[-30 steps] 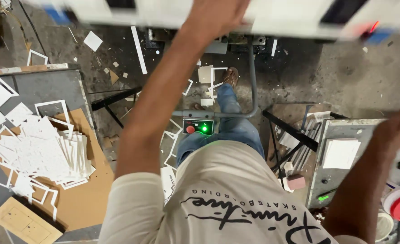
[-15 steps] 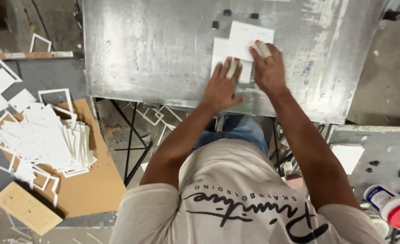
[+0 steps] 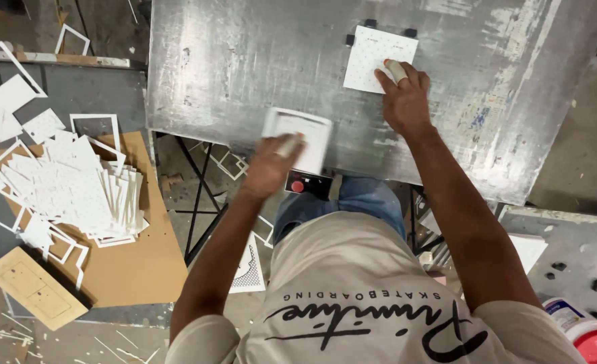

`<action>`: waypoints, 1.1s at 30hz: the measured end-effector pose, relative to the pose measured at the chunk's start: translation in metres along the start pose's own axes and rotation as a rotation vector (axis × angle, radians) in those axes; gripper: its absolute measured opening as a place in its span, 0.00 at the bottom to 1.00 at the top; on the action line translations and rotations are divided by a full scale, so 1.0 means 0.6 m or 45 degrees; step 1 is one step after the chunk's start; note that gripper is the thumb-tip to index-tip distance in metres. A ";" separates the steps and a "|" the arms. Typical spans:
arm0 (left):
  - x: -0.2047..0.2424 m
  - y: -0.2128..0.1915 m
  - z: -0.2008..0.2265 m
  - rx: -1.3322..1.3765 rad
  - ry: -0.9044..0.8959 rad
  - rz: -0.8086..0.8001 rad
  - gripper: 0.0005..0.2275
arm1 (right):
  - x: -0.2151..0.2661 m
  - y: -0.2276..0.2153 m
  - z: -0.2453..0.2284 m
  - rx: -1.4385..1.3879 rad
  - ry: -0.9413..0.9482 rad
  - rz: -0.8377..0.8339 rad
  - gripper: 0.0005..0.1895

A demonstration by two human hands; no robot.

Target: Sorting and stacking white plastic frame-like pieces in a manufacturing environment.

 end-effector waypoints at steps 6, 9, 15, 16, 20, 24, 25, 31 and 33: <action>0.227 -0.063 -0.200 -0.057 -0.766 0.417 0.15 | -0.007 -0.001 0.007 -0.068 0.019 -0.049 0.34; 0.409 -0.026 -0.315 0.455 -1.308 0.954 0.14 | -0.015 0.013 0.014 0.063 0.076 -0.099 0.37; 0.608 0.112 -0.408 -0.003 -1.819 0.014 0.36 | -0.050 0.009 0.026 0.099 0.193 -0.181 0.37; 0.600 0.107 -0.396 0.139 -1.870 0.056 0.39 | -0.061 0.014 0.036 0.159 0.237 -0.239 0.38; 0.545 0.096 -0.360 0.180 -1.834 0.128 0.38 | -0.111 -0.007 0.076 0.260 0.336 -0.338 0.43; 0.450 0.131 -0.291 0.213 -1.655 0.324 0.33 | -0.121 -0.147 0.073 -0.075 0.212 -0.247 0.39; 0.417 0.136 -0.268 0.205 -1.456 0.388 0.30 | -0.113 -0.201 0.061 -0.297 0.318 -0.143 0.34; 0.269 0.213 -0.167 0.333 -1.023 0.198 0.22 | 0.094 -0.204 0.138 -0.329 0.247 0.722 0.23; 0.234 0.253 -0.148 0.658 -0.998 0.035 0.24 | 0.197 -0.151 0.150 -0.007 0.284 0.765 0.24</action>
Point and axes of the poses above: each hand's wrist, its own x-axis away from the middle knuckle, its own y-axis out of the palm, z = x × y, the point moved 4 cm from there along -x, towards the middle knuckle, and after that the axes turned 15 degrees about -z, right-handed, at the moved point
